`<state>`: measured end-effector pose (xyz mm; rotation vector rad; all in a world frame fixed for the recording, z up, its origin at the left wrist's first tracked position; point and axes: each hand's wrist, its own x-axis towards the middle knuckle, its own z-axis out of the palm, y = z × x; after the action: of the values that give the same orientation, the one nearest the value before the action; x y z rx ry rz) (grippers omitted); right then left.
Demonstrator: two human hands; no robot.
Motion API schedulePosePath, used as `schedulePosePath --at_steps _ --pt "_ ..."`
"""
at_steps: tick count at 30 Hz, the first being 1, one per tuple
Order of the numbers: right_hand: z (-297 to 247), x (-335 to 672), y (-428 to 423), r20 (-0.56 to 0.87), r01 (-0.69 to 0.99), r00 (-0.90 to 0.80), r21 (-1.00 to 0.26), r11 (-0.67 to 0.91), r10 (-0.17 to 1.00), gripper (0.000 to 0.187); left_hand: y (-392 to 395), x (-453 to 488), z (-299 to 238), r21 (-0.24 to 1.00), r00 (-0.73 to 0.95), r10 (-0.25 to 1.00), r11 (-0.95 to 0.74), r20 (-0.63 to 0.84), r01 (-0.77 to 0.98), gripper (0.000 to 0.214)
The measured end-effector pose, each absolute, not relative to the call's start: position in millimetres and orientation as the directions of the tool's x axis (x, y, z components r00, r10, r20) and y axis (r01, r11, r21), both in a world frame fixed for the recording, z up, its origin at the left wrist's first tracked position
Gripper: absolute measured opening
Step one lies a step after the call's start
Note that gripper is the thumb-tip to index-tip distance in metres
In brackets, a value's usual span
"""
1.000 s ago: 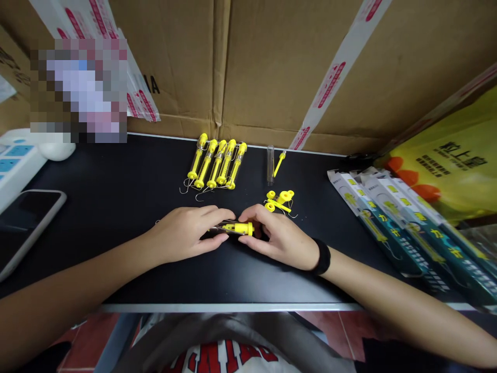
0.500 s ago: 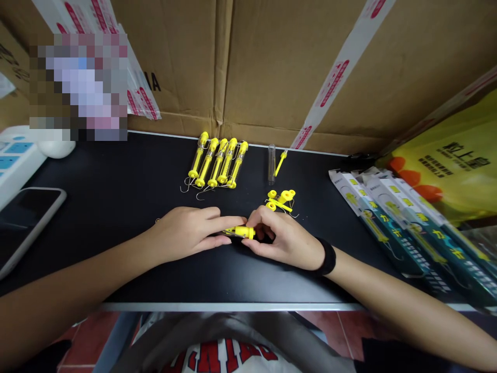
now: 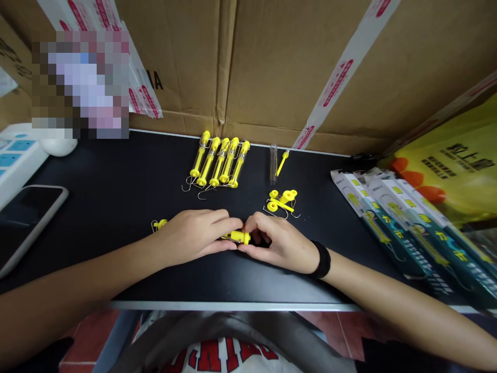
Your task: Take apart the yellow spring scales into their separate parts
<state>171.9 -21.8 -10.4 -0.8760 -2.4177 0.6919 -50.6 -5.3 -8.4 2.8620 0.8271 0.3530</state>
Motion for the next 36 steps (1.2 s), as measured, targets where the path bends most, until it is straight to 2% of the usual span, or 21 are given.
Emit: schedulePosePath --at_steps 2,6,8,10,13,15,18,21,24,28,32,36 --pt "-11.0 173.4 -20.7 0.261 0.451 -0.683 -0.584 0.675 0.683 0.017 -5.3 -51.6 -5.7 0.269 0.800 0.579 -0.805 0.156 0.530 0.031" --pt "-13.7 176.2 -17.2 0.310 0.475 -0.633 -0.568 0.672 0.710 0.012 -5.3 -54.0 2.3 0.485 0.750 0.659 -0.675 0.059 0.556 0.044" --pt "-14.3 175.9 -16.4 0.325 0.464 -0.565 -0.636 0.617 0.759 0.016 -5.8 -53.9 5.2 0.558 0.736 0.675 -0.629 0.047 0.541 0.034" --pt "-13.1 173.8 -17.1 0.294 0.408 -0.498 -0.751 0.520 0.816 0.020 -6.8 -52.9 6.2 0.578 0.714 0.694 -0.621 0.091 0.530 0.028" --pt "-7.9 169.6 -19.4 0.200 0.280 -0.454 -0.893 0.352 0.868 0.022 -9.2 -51.1 4.8 0.489 0.669 0.717 -0.662 0.195 0.568 0.030" --pt "-3.7 167.7 -20.4 0.095 0.221 -0.447 -0.952 0.212 0.890 0.022 -10.5 -50.9 3.1 0.333 0.650 0.708 -0.705 0.277 0.626 0.030" --pt "0.8 166.8 -21.0 -0.113 0.185 -0.502 -0.983 -0.021 0.857 0.020 -11.0 -51.6 0.7 0.052 0.658 0.664 -0.717 0.355 0.695 0.026" --pt "2.2 165.9 -21.8 -0.221 0.136 -0.578 -0.975 -0.174 0.786 0.024 -10.0 -51.3 -1.1 -0.091 0.688 0.642 -0.705 0.339 0.703 0.022" --pt "1.1 164.3 -22.4 -0.230 0.056 -0.598 -0.967 -0.247 0.768 0.026 -9.2 -48.9 -2.8 -0.087 0.739 0.607 -0.752 0.294 0.653 0.024" --pt "-2.1 163.4 -20.8 -0.208 -0.012 -0.583 -0.964 -0.264 0.785 0.030 -10.2 -44.7 -4.7 -0.001 0.760 0.587 -0.791 0.279 0.612 0.045" --pt "-5.4 162.8 -18.5 -0.159 -0.060 -0.549 -0.972 -0.228 0.821 0.031 -11.4 -42.0 -7.8 0.046 0.732 0.624 -0.769 0.272 0.638 0.033" --pt "-7.8 162.0 -16.2 -0.192 -0.073 -0.531 -0.960 -0.271 0.826 0.032 -10.6 -40.1 -11.9 -0.016 0.707 0.637 -0.739 0.308 0.673 0.037"
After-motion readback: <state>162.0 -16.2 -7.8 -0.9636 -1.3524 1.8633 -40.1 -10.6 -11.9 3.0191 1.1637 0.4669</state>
